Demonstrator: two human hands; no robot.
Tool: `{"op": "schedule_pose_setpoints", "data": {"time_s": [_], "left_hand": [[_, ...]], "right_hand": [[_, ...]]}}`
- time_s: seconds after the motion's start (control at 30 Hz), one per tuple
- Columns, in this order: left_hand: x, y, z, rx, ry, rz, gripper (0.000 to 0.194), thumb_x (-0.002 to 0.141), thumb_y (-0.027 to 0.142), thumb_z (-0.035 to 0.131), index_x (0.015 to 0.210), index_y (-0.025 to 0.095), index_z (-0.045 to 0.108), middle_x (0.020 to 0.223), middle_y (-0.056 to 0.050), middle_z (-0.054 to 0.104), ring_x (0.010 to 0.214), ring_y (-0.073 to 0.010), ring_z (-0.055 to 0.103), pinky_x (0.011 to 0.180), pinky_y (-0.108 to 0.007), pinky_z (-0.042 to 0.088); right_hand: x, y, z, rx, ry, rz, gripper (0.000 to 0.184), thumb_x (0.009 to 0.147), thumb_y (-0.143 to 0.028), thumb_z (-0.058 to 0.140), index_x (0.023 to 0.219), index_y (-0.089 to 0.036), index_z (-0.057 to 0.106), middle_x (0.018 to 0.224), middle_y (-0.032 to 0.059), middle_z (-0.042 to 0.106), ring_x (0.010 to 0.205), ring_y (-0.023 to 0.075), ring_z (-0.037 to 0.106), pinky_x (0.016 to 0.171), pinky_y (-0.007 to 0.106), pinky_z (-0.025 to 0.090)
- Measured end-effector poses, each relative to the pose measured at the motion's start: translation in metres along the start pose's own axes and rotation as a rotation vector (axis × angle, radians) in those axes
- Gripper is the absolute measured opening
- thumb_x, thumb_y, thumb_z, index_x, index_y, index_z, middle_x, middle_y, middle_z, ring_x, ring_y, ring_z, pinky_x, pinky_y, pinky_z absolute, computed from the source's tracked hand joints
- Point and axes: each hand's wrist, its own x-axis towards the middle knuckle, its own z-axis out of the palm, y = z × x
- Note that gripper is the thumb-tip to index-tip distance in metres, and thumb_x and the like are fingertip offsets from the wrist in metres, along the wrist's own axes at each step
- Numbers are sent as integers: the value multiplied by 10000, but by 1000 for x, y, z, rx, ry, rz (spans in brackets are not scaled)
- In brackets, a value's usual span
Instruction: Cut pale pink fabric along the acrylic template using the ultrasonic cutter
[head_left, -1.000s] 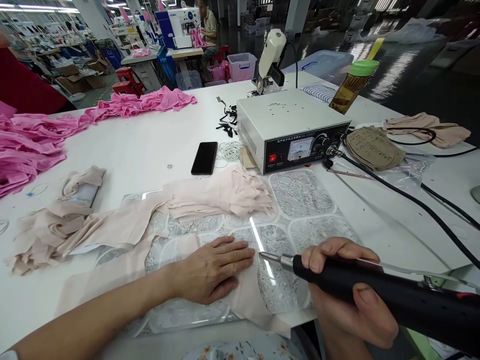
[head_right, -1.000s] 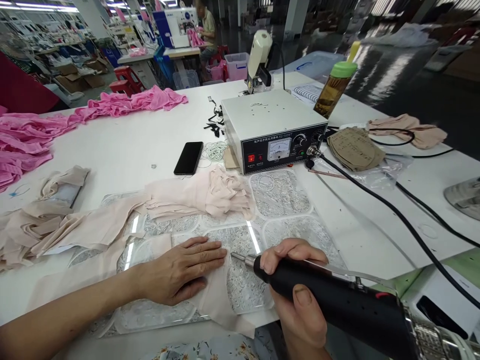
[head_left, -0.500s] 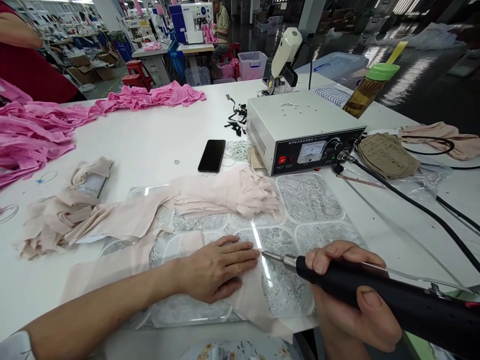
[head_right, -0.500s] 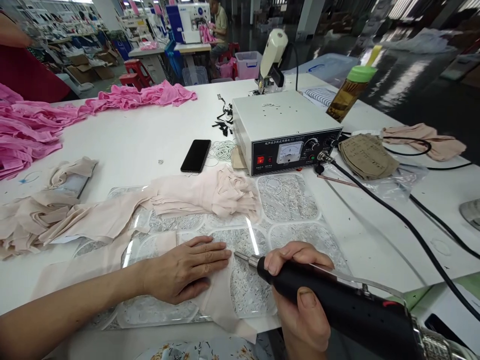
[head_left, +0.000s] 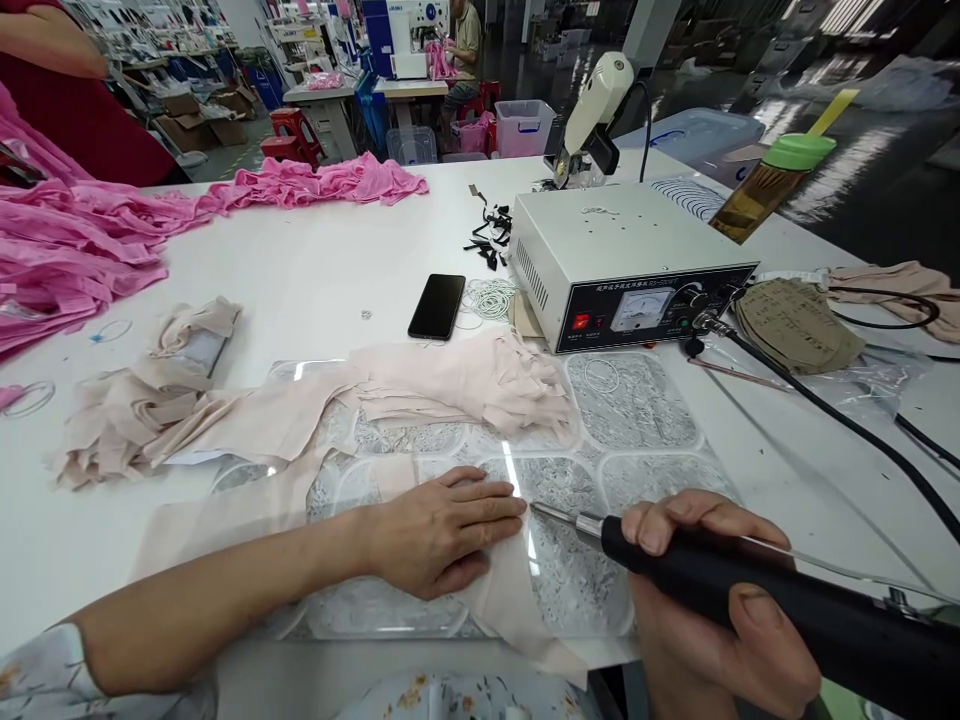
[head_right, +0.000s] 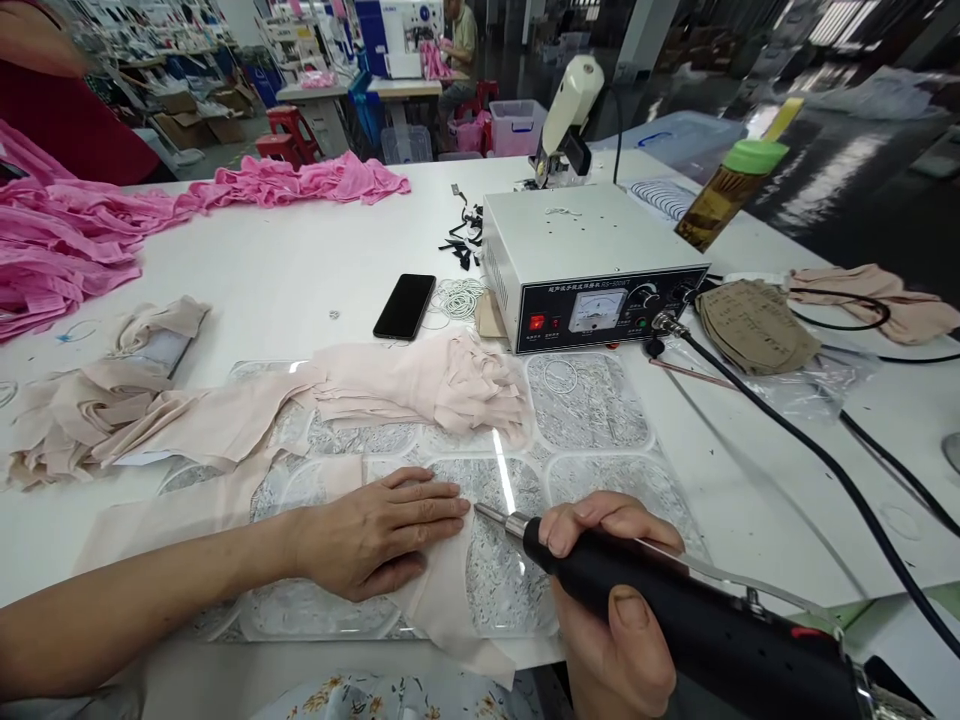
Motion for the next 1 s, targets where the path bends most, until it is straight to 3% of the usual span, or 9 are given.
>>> {"op": "schedule_pose_setpoints", "data": {"time_s": [0.67,1.0], "left_hand": [[1,1,-2,-15,0,-6,471,979,275,418,1405,76,442,1464,-139,467,1371,-296,414,1147,-469,287],[1,1,-2,-3,-15,-8,469,984,277,401,1401,66,444,1475,-139,450,1372,-303,411,1146,-473,276]], "right_hand": [[0,0,-1,-95,-26,-53,123,763,-283,574,843,-200,617,783,13,560,567,133,546,548,347,492],[-1,3,-1,-73,15,-51,169,746,-307,578,870,-199,615,820,13,544,559,122,543,549,346,489]]}}
